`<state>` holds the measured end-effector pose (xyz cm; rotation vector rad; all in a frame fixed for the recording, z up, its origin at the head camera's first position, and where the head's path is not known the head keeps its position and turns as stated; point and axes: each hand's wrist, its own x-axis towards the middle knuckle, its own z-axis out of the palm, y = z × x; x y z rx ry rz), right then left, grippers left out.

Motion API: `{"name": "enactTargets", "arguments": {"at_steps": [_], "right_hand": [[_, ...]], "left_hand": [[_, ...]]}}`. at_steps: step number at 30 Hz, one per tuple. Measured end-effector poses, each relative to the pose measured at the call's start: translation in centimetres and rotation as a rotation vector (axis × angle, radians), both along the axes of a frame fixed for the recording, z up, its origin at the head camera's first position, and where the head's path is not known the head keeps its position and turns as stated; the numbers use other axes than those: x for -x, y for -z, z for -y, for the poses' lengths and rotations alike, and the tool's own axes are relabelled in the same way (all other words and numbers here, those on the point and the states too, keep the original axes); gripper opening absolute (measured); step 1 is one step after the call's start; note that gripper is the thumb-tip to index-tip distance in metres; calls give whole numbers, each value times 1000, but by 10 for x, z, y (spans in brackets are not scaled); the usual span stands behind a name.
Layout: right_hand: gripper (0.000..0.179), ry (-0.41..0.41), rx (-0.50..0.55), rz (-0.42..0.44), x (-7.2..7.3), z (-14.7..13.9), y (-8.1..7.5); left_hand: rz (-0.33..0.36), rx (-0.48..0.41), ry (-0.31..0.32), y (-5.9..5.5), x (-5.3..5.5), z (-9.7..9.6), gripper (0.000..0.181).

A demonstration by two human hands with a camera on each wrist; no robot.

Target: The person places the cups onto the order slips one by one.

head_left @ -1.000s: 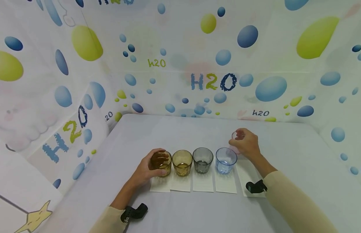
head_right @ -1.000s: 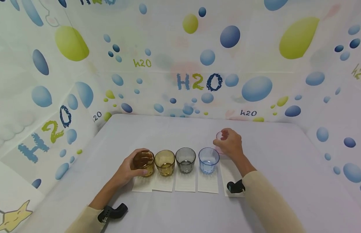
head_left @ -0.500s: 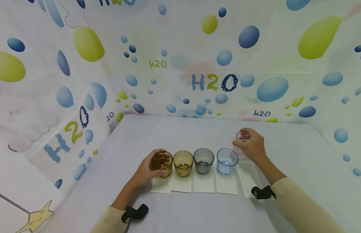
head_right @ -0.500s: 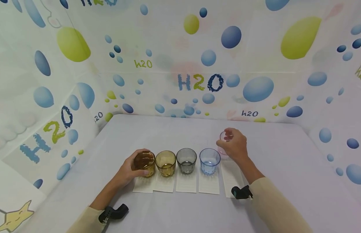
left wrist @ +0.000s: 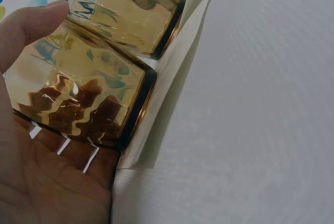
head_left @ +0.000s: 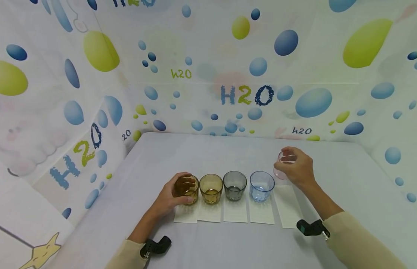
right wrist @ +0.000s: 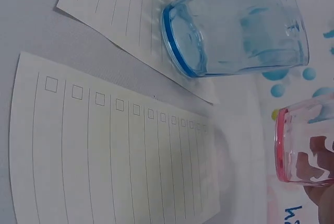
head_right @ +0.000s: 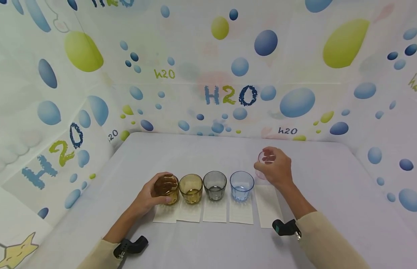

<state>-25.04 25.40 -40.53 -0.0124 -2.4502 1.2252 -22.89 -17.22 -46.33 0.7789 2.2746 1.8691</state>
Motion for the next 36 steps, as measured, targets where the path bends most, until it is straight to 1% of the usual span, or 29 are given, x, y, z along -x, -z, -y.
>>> {"name": "enactTargets", "arguments": {"at_steps": [6,11,15,20,27,33,36], "right_hand": [[40,-21,3,-16,-7,0,-1],[39,-36,9,-23,-12,1,0],[41,-43,0,-20,-16,0,4],[41,-58,-5,-9,-23,-2,10],[41,-73,-39,2,-31,-4,18],[44,-71,-60,9,-34,-5,26],[44,-77,-59,23,-36,-5,29]], "left_hand": [[-10,-17,23,2,1,1,74],[-9,-23,23,4,1,3,73],[-1,-8,4,2,0,2,74],[7,-4,-1,1,0,1,75],[10,-14,7,1,-1,0,75],[2,-29,21,1,0,1,75],[3,-24,18,1,0,1,75]]}}
